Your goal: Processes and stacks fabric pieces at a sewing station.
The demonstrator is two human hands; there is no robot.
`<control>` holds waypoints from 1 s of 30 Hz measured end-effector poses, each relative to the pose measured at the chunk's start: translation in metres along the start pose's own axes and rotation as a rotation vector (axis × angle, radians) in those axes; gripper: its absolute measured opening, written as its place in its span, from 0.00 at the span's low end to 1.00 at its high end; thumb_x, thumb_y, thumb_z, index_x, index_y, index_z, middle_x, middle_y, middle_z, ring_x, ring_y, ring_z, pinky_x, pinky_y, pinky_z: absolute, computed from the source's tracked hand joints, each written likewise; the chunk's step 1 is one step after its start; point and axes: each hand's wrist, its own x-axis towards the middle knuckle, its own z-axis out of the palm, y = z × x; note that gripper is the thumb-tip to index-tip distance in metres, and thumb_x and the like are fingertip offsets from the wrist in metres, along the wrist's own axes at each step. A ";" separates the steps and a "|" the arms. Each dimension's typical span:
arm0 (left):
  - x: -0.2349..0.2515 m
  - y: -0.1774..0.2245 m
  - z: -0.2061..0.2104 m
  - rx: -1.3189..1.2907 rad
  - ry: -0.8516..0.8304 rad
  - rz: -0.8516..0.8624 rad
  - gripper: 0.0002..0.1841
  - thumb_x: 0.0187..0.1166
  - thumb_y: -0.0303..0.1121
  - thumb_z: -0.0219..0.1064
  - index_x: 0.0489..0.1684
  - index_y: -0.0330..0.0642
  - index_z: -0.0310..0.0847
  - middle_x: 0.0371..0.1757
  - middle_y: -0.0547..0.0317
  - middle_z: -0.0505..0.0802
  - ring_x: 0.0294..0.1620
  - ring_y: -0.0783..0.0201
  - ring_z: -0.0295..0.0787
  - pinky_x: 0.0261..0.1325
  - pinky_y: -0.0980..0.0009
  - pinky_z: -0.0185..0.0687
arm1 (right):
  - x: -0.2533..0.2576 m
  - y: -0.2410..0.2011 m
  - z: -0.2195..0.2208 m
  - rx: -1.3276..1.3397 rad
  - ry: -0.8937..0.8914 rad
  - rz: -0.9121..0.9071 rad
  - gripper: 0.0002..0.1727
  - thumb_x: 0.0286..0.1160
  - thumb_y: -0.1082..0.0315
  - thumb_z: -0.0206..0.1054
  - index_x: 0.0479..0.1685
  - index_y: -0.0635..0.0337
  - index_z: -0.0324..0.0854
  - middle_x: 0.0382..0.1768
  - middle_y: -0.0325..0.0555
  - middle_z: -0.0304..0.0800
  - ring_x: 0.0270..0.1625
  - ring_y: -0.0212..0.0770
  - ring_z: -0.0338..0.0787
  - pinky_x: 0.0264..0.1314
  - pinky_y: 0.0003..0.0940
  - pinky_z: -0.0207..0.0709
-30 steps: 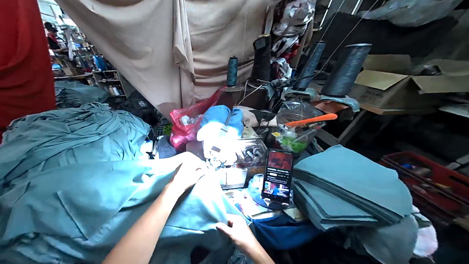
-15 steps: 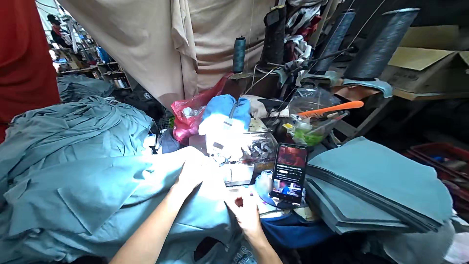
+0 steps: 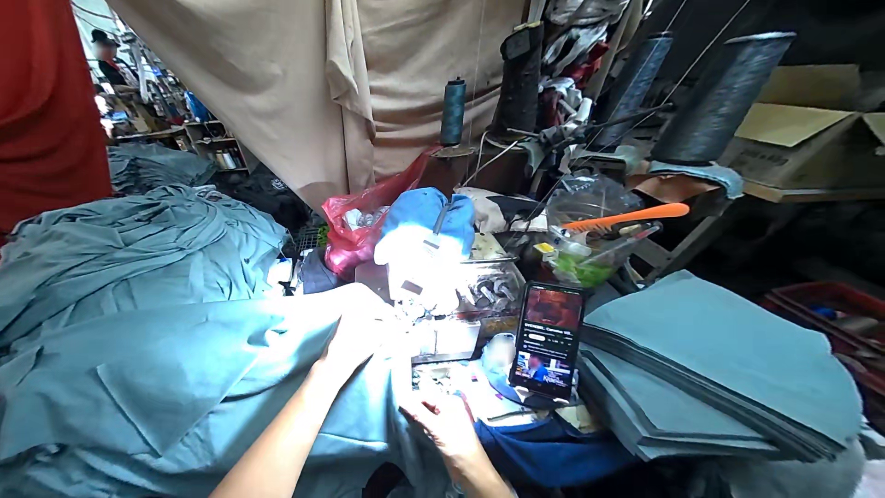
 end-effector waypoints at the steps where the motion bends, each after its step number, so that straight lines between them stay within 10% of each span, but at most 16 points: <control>1: 0.000 -0.002 -0.003 -0.010 -0.030 -0.010 0.05 0.73 0.30 0.73 0.38 0.38 0.94 0.45 0.51 0.95 0.53 0.55 0.92 0.61 0.52 0.85 | -0.001 -0.002 0.009 0.028 -0.016 -0.003 0.07 0.75 0.68 0.72 0.29 0.57 0.88 0.23 0.28 0.84 0.25 0.19 0.78 0.31 0.19 0.73; 18: -0.020 0.012 -0.011 0.191 -0.018 -0.333 0.10 0.79 0.28 0.69 0.46 0.28 0.90 0.49 0.36 0.93 0.54 0.41 0.91 0.65 0.43 0.82 | 0.015 -0.004 0.002 -0.102 -0.006 -0.049 0.07 0.74 0.67 0.73 0.31 0.60 0.90 0.30 0.34 0.89 0.37 0.25 0.86 0.48 0.26 0.80; 25: -0.060 0.020 -0.006 0.106 0.181 -0.158 0.07 0.69 0.29 0.75 0.37 0.34 0.92 0.39 0.48 0.95 0.41 0.54 0.95 0.51 0.55 0.91 | -0.017 0.019 -0.014 -0.083 -0.106 -0.047 0.06 0.71 0.68 0.74 0.28 0.58 0.88 0.25 0.30 0.88 0.31 0.22 0.85 0.41 0.22 0.81; 30: -0.052 0.013 -0.002 0.123 0.245 -0.080 0.06 0.69 0.30 0.75 0.35 0.37 0.93 0.37 0.52 0.96 0.40 0.57 0.95 0.50 0.56 0.91 | 0.008 0.009 -0.005 -0.038 -0.095 -0.143 0.11 0.72 0.71 0.73 0.50 0.65 0.88 0.38 0.36 0.92 0.40 0.24 0.88 0.49 0.22 0.83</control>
